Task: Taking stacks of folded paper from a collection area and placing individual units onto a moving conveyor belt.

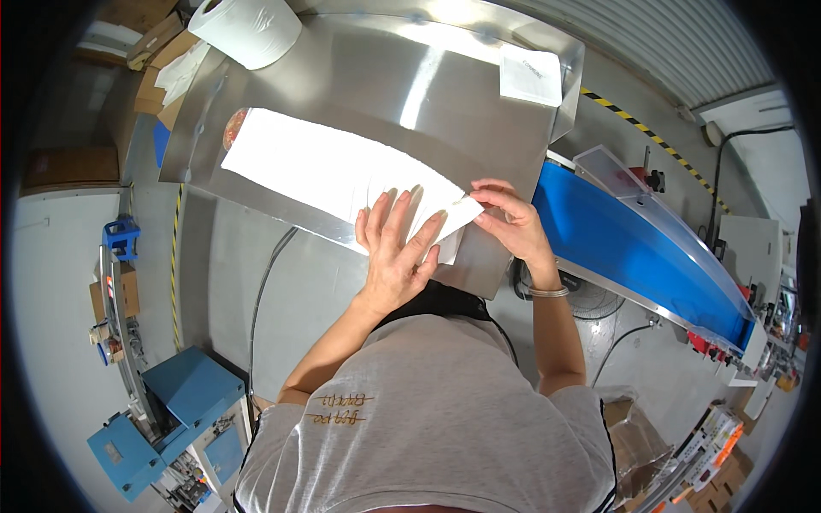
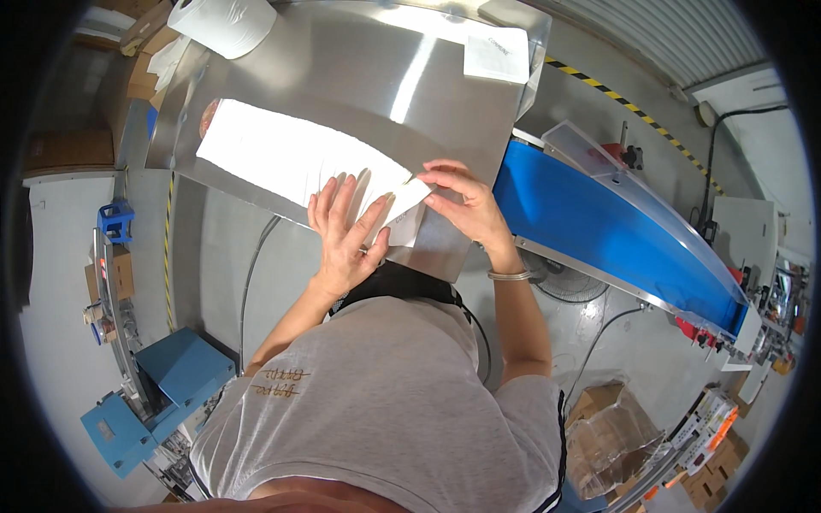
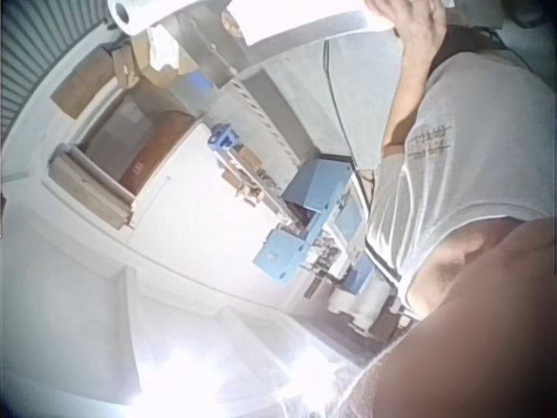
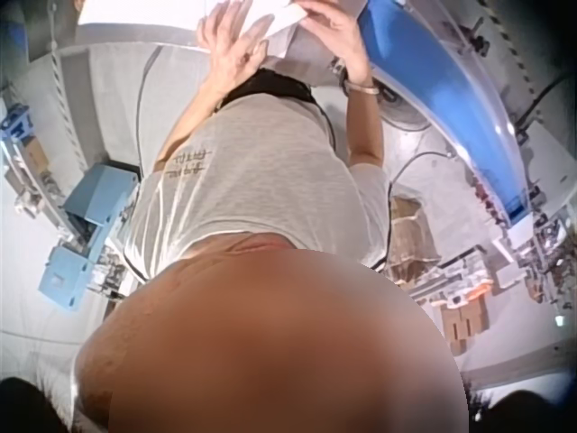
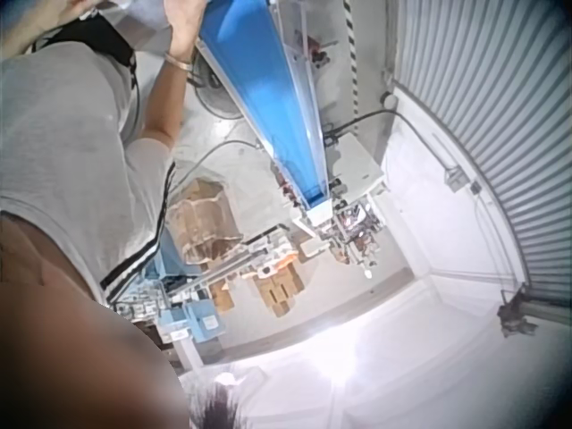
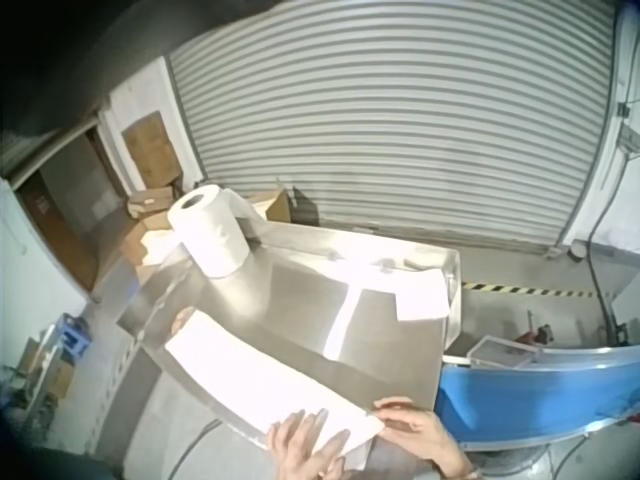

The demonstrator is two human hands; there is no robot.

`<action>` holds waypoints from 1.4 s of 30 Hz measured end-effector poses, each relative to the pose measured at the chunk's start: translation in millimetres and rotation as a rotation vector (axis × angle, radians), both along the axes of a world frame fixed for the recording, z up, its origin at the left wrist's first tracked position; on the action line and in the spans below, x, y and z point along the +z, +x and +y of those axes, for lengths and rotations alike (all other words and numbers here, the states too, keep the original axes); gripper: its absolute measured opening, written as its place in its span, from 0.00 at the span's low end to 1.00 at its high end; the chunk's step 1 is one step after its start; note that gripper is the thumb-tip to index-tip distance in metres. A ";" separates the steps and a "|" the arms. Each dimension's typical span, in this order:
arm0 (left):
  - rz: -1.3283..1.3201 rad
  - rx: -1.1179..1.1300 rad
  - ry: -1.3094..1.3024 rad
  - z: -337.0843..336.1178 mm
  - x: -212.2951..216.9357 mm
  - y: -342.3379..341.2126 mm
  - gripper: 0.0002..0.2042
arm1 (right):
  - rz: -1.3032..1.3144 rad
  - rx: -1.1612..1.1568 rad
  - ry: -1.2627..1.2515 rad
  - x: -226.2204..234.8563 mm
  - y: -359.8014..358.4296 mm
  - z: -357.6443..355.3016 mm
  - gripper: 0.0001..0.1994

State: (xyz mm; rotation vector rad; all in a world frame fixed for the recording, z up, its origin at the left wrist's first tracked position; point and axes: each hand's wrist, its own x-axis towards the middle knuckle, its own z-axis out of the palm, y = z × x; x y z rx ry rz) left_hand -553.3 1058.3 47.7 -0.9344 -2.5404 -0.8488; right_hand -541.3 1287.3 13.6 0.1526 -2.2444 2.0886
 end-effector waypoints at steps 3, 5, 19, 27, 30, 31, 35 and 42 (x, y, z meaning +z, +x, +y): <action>0.005 -0.002 0.005 -0.4 -1.2 0.5 0.24 | 0.036 -0.007 -0.007 -3.8 1.4 -0.6 0.15; 0.007 -0.003 0.001 -0.7 -2.3 0.4 0.24 | 0.048 -0.012 -0.024 -4.3 2.4 -1.1 0.15; 0.017 -0.034 -0.017 -1.5 -2.1 -0.6 0.23 | -0.065 0.158 0.060 14.1 -9.4 12.5 0.16; -0.013 -0.049 -0.009 0.4 2.0 -1.3 0.19 | -0.098 0.297 0.300 20.8 -20.3 21.3 0.19; 0.007 0.031 -0.033 -1.7 -5.4 -1.4 0.21 | -0.358 0.052 0.072 10.9 13.3 32.3 0.18; 0.012 0.047 0.006 -1.5 -8.4 -1.9 0.21 | -0.368 -0.080 0.036 -1.6 26.0 43.6 0.18; 0.023 0.048 0.023 0.8 -8.2 -4.1 0.22 | -0.297 -0.693 0.195 -71.9 82.3 121.8 0.20; 0.088 0.034 -0.006 -0.1 -13.5 -1.6 0.23 | -0.640 -1.250 1.208 -29.9 107.6 166.3 0.27</action>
